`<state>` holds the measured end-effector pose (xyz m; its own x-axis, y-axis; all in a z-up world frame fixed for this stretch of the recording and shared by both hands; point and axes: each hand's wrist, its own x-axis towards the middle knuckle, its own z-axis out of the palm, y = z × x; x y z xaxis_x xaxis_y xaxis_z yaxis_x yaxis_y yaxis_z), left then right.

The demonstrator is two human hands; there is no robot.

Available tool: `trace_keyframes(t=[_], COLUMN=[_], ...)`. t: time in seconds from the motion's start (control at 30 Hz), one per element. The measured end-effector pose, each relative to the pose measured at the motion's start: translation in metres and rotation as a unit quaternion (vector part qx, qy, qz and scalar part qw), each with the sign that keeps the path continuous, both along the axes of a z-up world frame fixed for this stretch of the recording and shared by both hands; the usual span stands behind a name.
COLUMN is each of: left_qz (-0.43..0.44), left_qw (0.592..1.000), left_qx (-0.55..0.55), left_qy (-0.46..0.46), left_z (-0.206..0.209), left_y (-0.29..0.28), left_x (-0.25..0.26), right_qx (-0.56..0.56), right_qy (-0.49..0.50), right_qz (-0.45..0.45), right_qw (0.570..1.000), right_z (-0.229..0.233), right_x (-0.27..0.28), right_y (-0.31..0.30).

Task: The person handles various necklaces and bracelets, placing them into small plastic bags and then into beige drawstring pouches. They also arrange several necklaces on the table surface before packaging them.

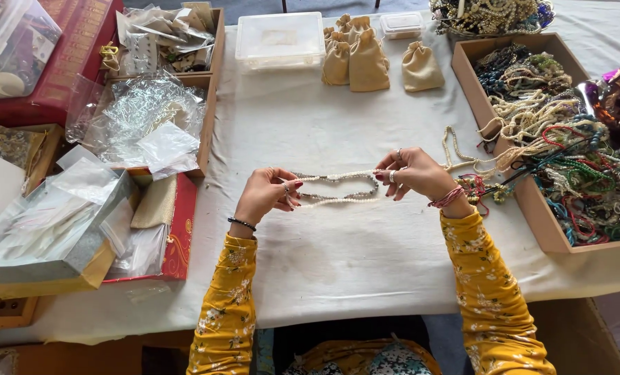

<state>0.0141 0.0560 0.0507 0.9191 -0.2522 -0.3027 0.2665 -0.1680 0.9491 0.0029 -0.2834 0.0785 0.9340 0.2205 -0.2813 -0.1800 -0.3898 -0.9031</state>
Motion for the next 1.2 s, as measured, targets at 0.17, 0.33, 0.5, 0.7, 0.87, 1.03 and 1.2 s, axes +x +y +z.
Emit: trace_keyframes(t=[0.17,0.33,0.5,0.7,0.87,1.03,1.2], left_qz=[0.035,0.057,0.095,0.107,0.097,0.082,0.020], left_qw=[0.996,0.992,0.985,0.983,0.923,0.935,0.988], left_qx=[0.041,0.019,0.049,0.073,0.244,0.265,0.049], left_qy=[-0.064,-0.110,-0.138,-0.134,-0.280,-0.222,-0.146], left_z=[-0.011,-0.019,-0.013,-0.026,-0.043,-0.015,-0.014], left_y=[-0.002,0.000,-0.005,-0.005,-0.002,-0.001,0.012], left_x=[0.006,0.012,0.012,0.017,0.019,0.008,0.016], right_qx=[0.012,0.003,0.090,0.052,-0.061,-0.093,-0.085], right_qy=[0.018,0.000,-0.047,-0.019,0.009,-0.057,-0.105], right_qz=[-0.039,-0.046,-0.058,-0.049,-0.011,-0.007,-0.017], right_qw=[0.999,0.999,0.993,0.997,0.998,0.994,0.991], right_z=[0.000,-0.009,-0.022,-0.033,-0.022,-0.022,-0.021], right_x=[-0.002,0.003,0.010,0.015,0.010,0.007,0.006], right_y=[0.008,0.008,0.004,-0.002,0.006,0.013,0.012])
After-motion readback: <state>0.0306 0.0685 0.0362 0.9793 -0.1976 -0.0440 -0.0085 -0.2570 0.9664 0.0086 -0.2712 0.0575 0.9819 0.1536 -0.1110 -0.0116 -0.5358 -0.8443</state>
